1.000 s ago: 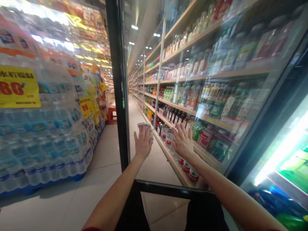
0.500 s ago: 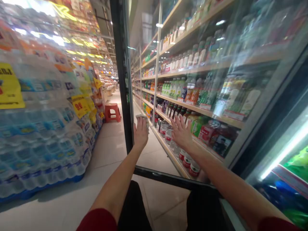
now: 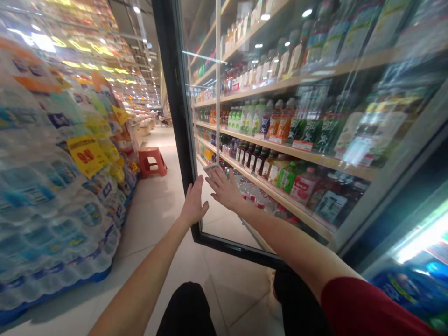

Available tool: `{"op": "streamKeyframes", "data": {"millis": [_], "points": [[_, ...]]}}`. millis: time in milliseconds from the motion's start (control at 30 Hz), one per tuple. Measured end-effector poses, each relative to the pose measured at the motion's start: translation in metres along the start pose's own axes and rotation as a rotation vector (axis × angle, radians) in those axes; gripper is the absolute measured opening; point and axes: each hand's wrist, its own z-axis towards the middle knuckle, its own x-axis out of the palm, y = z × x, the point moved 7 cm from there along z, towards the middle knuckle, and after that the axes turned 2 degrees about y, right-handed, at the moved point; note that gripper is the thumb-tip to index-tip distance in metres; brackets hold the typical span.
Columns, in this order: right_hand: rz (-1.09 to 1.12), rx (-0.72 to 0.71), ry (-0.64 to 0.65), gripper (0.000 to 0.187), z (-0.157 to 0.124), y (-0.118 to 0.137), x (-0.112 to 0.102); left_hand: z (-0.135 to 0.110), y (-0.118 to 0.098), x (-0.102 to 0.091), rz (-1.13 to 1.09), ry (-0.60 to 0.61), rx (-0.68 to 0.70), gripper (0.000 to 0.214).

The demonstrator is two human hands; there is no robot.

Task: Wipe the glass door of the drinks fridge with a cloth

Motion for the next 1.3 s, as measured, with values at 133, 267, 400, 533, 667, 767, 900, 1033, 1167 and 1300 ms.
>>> {"op": "streamKeyframes", "data": {"millis": [133,267,400,533,667,767,900,1033,1167,1300], "points": [[-0.033,-0.104,-0.056,0.045,0.001,0.009,0.024,-0.047,0.015,0.008,0.118,0.047,-0.209,0.077],[-0.039,-0.34,-0.024,0.042,-0.044,0.043,0.066,-0.084,0.005,0.03,0.199,0.13,-0.296,0.068],[-0.024,-0.428,0.019,0.043,-0.071,0.061,0.085,-0.098,-0.005,0.041,0.254,0.192,-0.303,0.065],[0.009,-0.311,-0.038,0.052,-0.056,0.057,0.067,-0.101,-0.006,0.043,0.289,0.182,-0.356,0.065],[-0.012,-0.334,-0.025,0.052,-0.075,0.079,0.08,-0.125,-0.014,0.058,0.284,0.239,-0.4,0.065],[-0.072,-0.419,0.047,0.047,-0.111,0.097,0.105,-0.152,-0.02,0.067,0.292,0.296,-0.441,0.062],[-0.043,-0.379,0.053,0.05,-0.126,0.081,0.099,-0.157,-0.03,0.064,0.284,0.309,-0.433,0.063],[0.004,-0.21,-0.004,0.056,-0.119,0.035,0.064,-0.128,-0.044,0.06,0.272,0.271,-0.387,0.065],[-0.029,-0.237,-0.042,0.054,-0.155,0.022,0.053,-0.111,-0.069,0.065,0.272,0.28,-0.303,0.065],[-0.071,-0.299,-0.059,0.051,-0.189,0.015,0.051,-0.107,-0.094,0.073,0.282,0.318,-0.227,0.064]]}}
